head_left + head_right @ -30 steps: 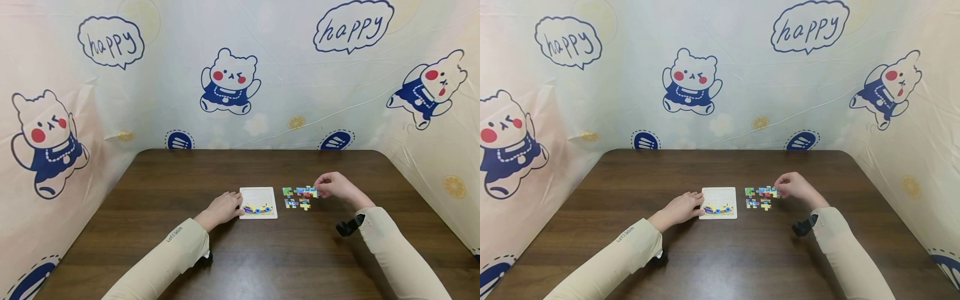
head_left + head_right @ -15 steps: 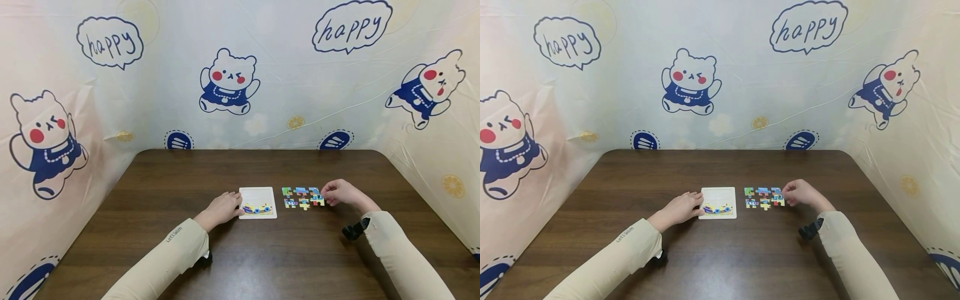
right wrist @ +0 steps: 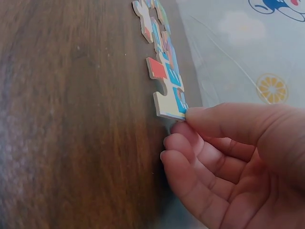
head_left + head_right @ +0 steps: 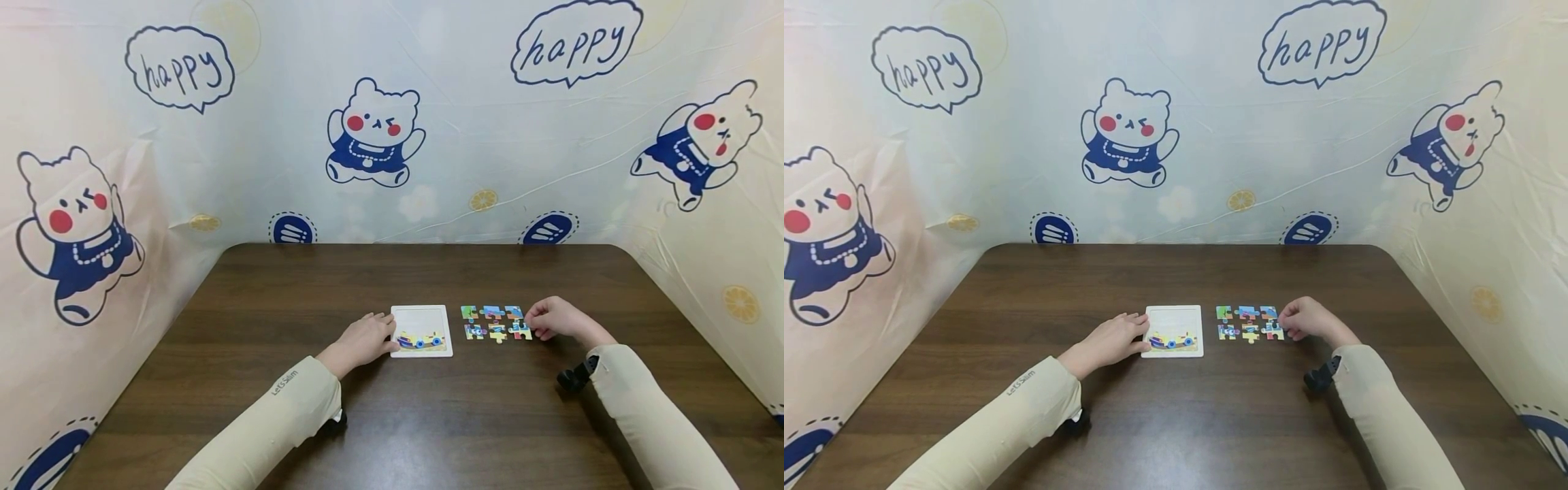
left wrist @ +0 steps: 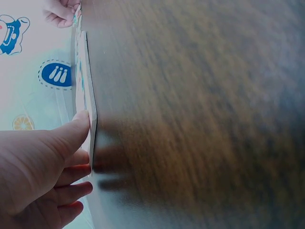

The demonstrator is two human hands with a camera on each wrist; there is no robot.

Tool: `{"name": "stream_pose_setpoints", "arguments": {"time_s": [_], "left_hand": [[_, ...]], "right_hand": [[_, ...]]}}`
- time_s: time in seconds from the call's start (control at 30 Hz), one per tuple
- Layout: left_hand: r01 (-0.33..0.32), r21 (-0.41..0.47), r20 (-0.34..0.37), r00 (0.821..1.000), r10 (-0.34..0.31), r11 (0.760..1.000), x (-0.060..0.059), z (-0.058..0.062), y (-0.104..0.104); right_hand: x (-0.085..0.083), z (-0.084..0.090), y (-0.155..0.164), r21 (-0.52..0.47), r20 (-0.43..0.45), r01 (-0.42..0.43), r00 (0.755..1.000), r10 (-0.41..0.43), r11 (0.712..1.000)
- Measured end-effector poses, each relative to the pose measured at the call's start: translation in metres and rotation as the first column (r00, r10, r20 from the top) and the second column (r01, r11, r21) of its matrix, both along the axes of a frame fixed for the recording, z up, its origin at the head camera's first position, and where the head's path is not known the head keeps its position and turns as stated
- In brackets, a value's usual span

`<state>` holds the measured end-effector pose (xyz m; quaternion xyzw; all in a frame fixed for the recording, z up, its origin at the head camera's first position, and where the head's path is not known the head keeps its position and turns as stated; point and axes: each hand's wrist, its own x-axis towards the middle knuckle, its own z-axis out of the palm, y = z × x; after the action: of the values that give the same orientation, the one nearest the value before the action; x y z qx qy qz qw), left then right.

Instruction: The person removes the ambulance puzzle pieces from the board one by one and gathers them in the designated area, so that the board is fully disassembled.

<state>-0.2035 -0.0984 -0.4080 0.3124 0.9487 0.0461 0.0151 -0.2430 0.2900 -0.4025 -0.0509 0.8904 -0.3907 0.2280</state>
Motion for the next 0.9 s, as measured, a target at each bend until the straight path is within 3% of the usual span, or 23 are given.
{"name": "stream_pose_setpoints", "arguments": {"time_s": [0.9], "left_hand": [[-0.011, -0.010, 0.012, 1.000, 0.012, 1.000, 0.0011, 0.0013, 0.0001]], "right_hand": [[-0.0037, 0.0042, -0.0031, 0.043, -0.003, 0.016, 1.000, -0.016, 0.999]]}}
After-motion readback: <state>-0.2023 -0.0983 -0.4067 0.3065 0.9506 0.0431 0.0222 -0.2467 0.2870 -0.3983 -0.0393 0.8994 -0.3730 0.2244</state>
